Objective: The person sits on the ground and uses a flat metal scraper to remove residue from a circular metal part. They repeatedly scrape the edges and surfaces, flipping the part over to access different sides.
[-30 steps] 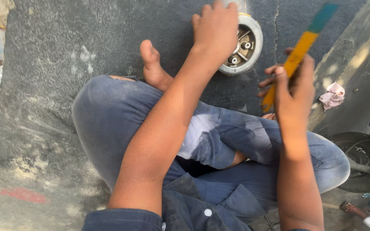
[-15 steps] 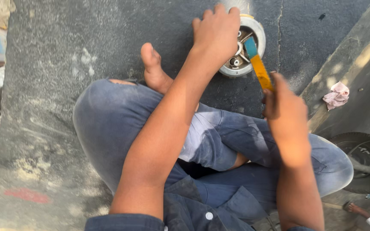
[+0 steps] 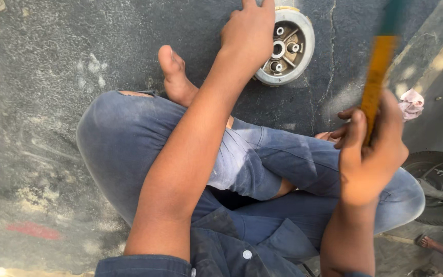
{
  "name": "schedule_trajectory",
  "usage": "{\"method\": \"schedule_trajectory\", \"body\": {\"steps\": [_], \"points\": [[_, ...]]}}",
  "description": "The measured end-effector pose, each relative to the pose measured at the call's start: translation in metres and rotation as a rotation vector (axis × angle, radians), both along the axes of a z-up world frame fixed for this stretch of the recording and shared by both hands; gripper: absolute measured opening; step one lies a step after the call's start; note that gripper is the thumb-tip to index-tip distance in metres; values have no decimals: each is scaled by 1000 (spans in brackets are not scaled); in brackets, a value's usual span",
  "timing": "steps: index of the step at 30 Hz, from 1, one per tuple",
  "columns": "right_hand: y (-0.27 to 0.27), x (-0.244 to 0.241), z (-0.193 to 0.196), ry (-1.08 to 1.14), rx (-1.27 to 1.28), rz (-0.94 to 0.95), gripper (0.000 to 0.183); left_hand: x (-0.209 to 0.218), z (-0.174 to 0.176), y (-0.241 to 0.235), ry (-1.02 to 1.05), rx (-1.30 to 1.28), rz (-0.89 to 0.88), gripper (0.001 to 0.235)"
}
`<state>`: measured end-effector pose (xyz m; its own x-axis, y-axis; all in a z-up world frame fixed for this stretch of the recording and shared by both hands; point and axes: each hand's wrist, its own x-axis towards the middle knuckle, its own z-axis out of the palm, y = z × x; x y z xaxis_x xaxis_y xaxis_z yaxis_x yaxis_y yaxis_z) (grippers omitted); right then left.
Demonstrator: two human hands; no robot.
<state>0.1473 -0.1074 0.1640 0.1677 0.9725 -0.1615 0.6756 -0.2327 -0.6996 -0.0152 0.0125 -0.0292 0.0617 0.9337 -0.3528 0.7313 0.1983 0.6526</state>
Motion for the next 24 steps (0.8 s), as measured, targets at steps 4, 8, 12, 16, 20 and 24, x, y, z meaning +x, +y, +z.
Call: {"method": "schedule_trajectory", "body": {"steps": [4,8,12,16,20,24], "points": [[-2,-14,-15,-142,-137,56,35,4,-11,1,-50,-45,21,57],[-3,-7,-14,-208,-22,208,26,0,-22,14,-158,-29,67,74],[-11,5,-26,-117,-158,-29,26,4,-34,6,-166,-74,102,74],[-8,15,-46,-607,-72,512,10,17,-32,5,-40,49,127,63],[-8,22,-46,-321,-28,227,17,13,-21,8,-31,24,84,52],[1,23,-63,-640,118,421,9,11,10,8,-45,16,-4,43]]}}
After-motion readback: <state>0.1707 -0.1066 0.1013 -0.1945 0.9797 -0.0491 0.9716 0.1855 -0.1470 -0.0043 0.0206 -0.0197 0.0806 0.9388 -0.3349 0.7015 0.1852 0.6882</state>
